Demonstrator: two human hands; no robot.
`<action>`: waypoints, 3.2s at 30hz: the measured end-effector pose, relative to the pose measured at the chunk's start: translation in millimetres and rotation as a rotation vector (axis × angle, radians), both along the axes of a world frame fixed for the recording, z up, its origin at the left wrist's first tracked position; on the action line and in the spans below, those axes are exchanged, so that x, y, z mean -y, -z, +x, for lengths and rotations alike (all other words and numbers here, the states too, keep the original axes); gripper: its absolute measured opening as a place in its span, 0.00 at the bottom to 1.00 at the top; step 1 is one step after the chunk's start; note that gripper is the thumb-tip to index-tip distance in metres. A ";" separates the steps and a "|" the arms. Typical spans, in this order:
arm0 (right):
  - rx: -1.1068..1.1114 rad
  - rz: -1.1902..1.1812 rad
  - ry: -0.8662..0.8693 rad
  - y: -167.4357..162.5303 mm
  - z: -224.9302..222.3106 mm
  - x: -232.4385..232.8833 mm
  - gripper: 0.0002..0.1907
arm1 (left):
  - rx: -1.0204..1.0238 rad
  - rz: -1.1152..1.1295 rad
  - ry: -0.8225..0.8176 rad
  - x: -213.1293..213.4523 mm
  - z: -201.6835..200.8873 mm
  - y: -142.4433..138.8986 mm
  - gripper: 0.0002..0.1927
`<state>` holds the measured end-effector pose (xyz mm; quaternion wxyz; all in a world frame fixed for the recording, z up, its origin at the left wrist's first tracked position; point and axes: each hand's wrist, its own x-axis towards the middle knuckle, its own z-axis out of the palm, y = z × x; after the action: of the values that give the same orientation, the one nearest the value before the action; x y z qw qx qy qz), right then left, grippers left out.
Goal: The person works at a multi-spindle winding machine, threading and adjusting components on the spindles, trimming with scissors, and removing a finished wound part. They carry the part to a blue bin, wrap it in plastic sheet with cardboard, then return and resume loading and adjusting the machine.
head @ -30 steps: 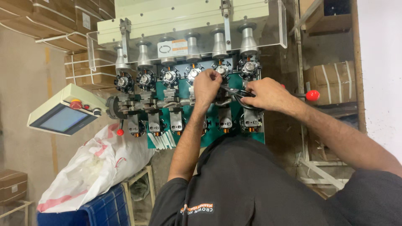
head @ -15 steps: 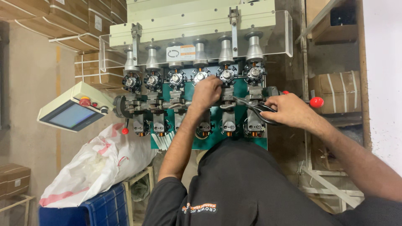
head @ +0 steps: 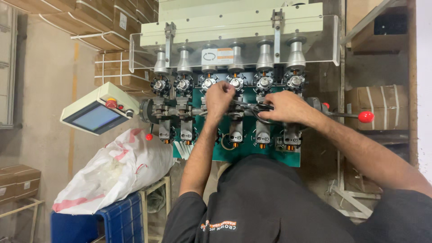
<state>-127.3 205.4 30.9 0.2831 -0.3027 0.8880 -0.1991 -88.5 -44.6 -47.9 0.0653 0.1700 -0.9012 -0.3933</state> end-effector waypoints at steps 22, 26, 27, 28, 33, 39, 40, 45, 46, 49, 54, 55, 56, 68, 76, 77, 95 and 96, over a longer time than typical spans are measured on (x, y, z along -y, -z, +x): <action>0.371 -0.208 0.374 20.8 51.4 -46.3 0.18 | -0.165 0.558 -0.076 26.4 -30.1 25.6 0.05; 0.461 -0.190 0.436 21.5 52.9 -54.1 0.18 | -0.211 -0.005 0.223 41.7 2.2 11.9 0.05; 0.442 -0.178 0.425 22.1 52.3 -54.4 0.18 | -0.214 -0.050 0.309 41.8 5.8 9.0 0.05; 0.420 -0.168 0.414 22.8 51.1 -53.9 0.18 | -0.199 -0.103 0.375 40.2 7.3 6.3 0.06; 0.299 -0.147 0.334 25.3 41.4 -41.5 0.21 | -0.138 -0.314 0.553 34.6 7.9 -11.5 0.10; 0.082 -0.091 0.161 15.0 29.1 10.1 0.26 | 0.046 -0.188 0.086 66.7 25.3 -28.6 0.10; 0.038 -0.075 0.129 12.4 28.6 23.2 0.26 | 0.057 -0.169 0.055 73.3 25.2 -27.2 0.09; 0.001 0.050 -0.005 6.8 14.8 98.5 0.25 | 0.048 0.006 -0.035 98.9 18.3 2.5 0.07; 0.001 -0.009 -0.026 7.3 12.2 110.7 0.25 | 0.033 0.062 -0.031 102.5 15.4 10.8 0.07; 0.006 -0.075 -0.034 8.3 11.4 125.5 0.25 | -0.037 0.302 -0.019 108.5 -0.4 32.2 0.07; 0.055 -0.057 -0.015 5.3 22.2 110.4 0.24 | -0.071 0.992 -0.138 114.8 -24.6 39.5 0.05; 0.069 -0.030 0.006 3.1 24.4 103.5 0.24 | -0.061 0.779 -0.149 117.3 -21.6 37.0 0.05; 0.080 -0.004 0.027 0.8 25.9 96.4 0.24 | -0.052 0.564 -0.159 121.7 -14.7 33.3 0.04; 0.030 -0.013 0.058 -9.3 22.5 75.2 0.25 | -0.087 -0.283 0.435 132.4 27.8 -27.3 0.11; -0.035 0.063 -0.046 -10.3 23.1 172.8 0.27 | 0.094 -0.089 -0.134 179.7 36.8 -22.3 0.09; -0.037 0.070 -0.057 -10.4 20.7 185.0 0.28 | 0.081 -0.070 -0.128 183.2 34.1 -16.1 0.09; 0.056 0.027 0.130 -0.7 55.5 190.2 0.24 | -0.272 -0.022 0.172 232.1 39.6 18.5 0.04; 0.061 0.029 0.132 0.2 54.6 187.1 0.24 | -0.326 -0.080 0.270 232.0 44.8 14.6 0.05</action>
<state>-72.7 18.2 30.8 0.3006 -0.2331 0.8998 -0.2138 -43.6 -276.6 -62.5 0.1634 -0.0206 -0.9082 -0.3848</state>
